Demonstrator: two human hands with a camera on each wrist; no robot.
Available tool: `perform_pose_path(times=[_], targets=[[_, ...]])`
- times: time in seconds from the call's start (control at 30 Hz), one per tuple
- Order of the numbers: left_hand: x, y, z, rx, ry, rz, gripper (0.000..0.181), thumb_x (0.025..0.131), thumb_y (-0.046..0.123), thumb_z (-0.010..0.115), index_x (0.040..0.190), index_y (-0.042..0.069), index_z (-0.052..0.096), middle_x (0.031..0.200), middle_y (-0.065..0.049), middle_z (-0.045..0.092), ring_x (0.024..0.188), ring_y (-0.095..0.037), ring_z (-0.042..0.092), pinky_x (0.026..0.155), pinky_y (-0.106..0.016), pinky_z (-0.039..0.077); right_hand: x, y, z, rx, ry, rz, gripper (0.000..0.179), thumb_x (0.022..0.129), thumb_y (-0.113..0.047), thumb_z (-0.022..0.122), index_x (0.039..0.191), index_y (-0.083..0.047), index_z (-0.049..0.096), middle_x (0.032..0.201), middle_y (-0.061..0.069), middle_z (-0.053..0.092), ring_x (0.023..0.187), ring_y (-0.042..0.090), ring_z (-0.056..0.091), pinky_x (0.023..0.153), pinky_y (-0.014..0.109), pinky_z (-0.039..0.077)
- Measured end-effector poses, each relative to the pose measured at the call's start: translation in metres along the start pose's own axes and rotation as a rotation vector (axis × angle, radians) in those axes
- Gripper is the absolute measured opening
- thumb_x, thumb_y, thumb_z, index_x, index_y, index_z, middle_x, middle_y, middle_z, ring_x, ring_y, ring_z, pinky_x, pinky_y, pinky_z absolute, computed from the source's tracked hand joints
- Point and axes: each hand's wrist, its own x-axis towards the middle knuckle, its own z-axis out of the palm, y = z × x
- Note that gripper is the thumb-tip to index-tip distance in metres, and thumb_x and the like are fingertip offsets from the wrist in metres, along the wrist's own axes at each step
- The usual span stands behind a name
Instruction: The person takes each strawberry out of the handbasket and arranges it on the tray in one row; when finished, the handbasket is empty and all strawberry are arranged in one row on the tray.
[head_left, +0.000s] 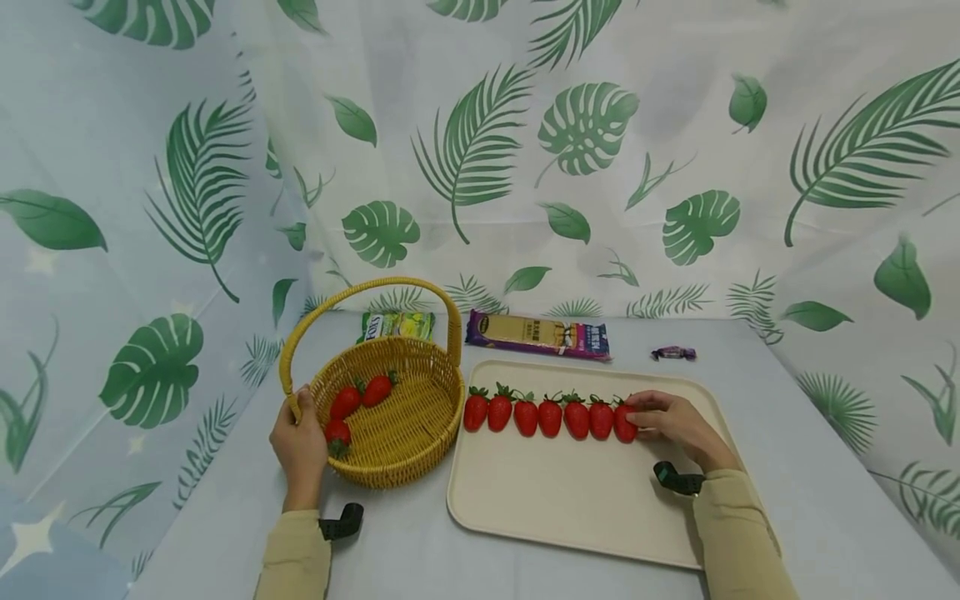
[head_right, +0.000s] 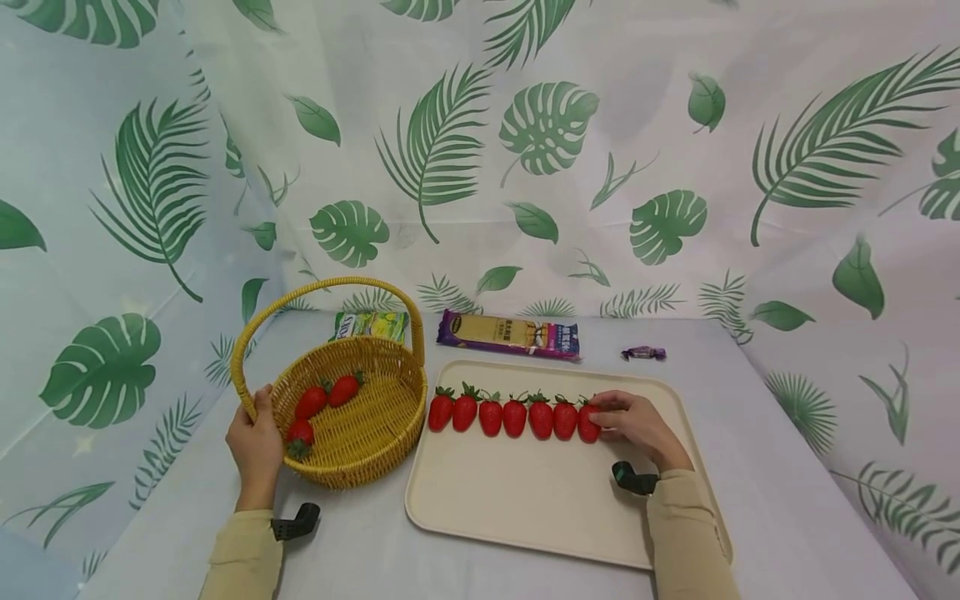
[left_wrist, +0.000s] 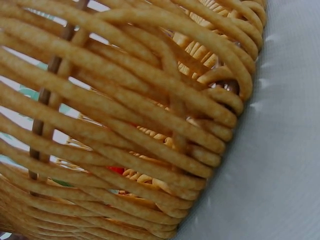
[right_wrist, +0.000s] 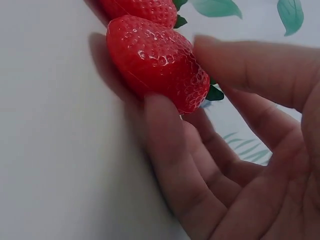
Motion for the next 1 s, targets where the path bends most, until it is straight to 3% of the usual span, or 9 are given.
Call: perform_pose_path(times=[0.13, 0.3, 0.4, 0.57, 0.77, 0.87, 1.0], targets=[[-0.002, -0.002, -0.001, -0.025, 0.002, -0.012, 0.051, 0.102, 0.044, 0.047, 0.127, 0.003, 0.064, 0.121, -0.020, 0.065, 0.106, -0.037, 0.059, 0.086, -0.044, 0.041, -0.002, -0.005, -0.002, -0.040, 0.081, -0.017, 0.047, 0.097, -0.026, 0.064, 0.130, 0.006, 0.054, 0.118, 0.017, 0.061, 0.089, 0.018, 0.063, 0.076, 0.032, 0.056], [-0.003, -0.004, -0.002, -0.036, 0.007, -0.014, 0.051, 0.102, 0.042, 0.048, 0.127, 0.001, 0.064, 0.123, -0.021, 0.064, 0.112, -0.040, 0.057, 0.092, -0.051, 0.040, -0.002, -0.021, 0.002, -0.034, 0.181, -0.062, 0.053, 0.100, -0.034, 0.057, 0.135, 0.005, 0.051, 0.123, 0.022, 0.056, 0.099, 0.025, 0.058, 0.076, 0.029, 0.055], [-0.002, -0.004, -0.001, -0.029, 0.011, -0.010, 0.050, 0.102, 0.042, 0.048, 0.127, 0.001, 0.064, 0.121, -0.021, 0.065, 0.105, -0.037, 0.059, 0.088, -0.046, 0.041, -0.001, -0.037, 0.014, -0.022, 0.199, -0.088, 0.053, 0.100, -0.037, 0.057, 0.133, 0.004, 0.052, 0.119, 0.024, 0.055, 0.097, 0.028, 0.055, 0.075, 0.028, 0.055], [0.000, -0.003, 0.001, -0.017, 0.012, -0.012, 0.053, 0.102, 0.045, 0.045, 0.127, 0.002, 0.064, 0.117, -0.020, 0.067, 0.091, -0.027, 0.057, 0.077, -0.032, 0.037, 0.003, -0.065, 0.051, -0.003, 0.131, -0.181, 0.043, 0.100, -0.030, 0.058, 0.127, 0.003, 0.057, 0.117, 0.023, 0.058, 0.102, 0.037, 0.056, 0.077, 0.034, 0.056], [0.000, -0.003, 0.001, -0.017, 0.012, -0.010, 0.055, 0.102, 0.048, 0.045, 0.128, 0.003, 0.064, 0.116, -0.019, 0.067, 0.086, -0.019, 0.055, 0.074, -0.030, 0.035, 0.007, -0.102, 0.106, -0.005, 0.007, -0.308, 0.027, 0.098, -0.022, 0.062, 0.118, -0.003, 0.065, 0.113, 0.020, 0.063, 0.100, 0.043, 0.060, 0.081, 0.048, 0.054], [0.001, -0.003, 0.001, -0.010, 0.008, -0.006, 0.055, 0.101, 0.049, 0.045, 0.127, 0.005, 0.065, 0.116, -0.018, 0.067, 0.079, -0.013, 0.050, 0.071, -0.029, 0.034, 0.008, -0.120, 0.133, -0.015, -0.037, -0.363, 0.022, 0.098, -0.019, 0.061, 0.116, -0.007, 0.066, 0.112, 0.018, 0.065, 0.096, 0.040, 0.063, 0.082, 0.048, 0.054], [0.001, -0.003, 0.002, -0.002, 0.005, -0.004, 0.054, 0.101, 0.048, 0.046, 0.127, 0.005, 0.066, 0.115, -0.017, 0.068, 0.076, -0.009, 0.048, 0.068, -0.029, 0.033, 0.009, -0.140, 0.170, -0.024, -0.063, -0.451, 0.020, 0.097, -0.017, 0.063, 0.114, -0.009, 0.068, 0.107, 0.014, 0.068, 0.090, 0.026, 0.065, 0.078, 0.039, 0.055]])
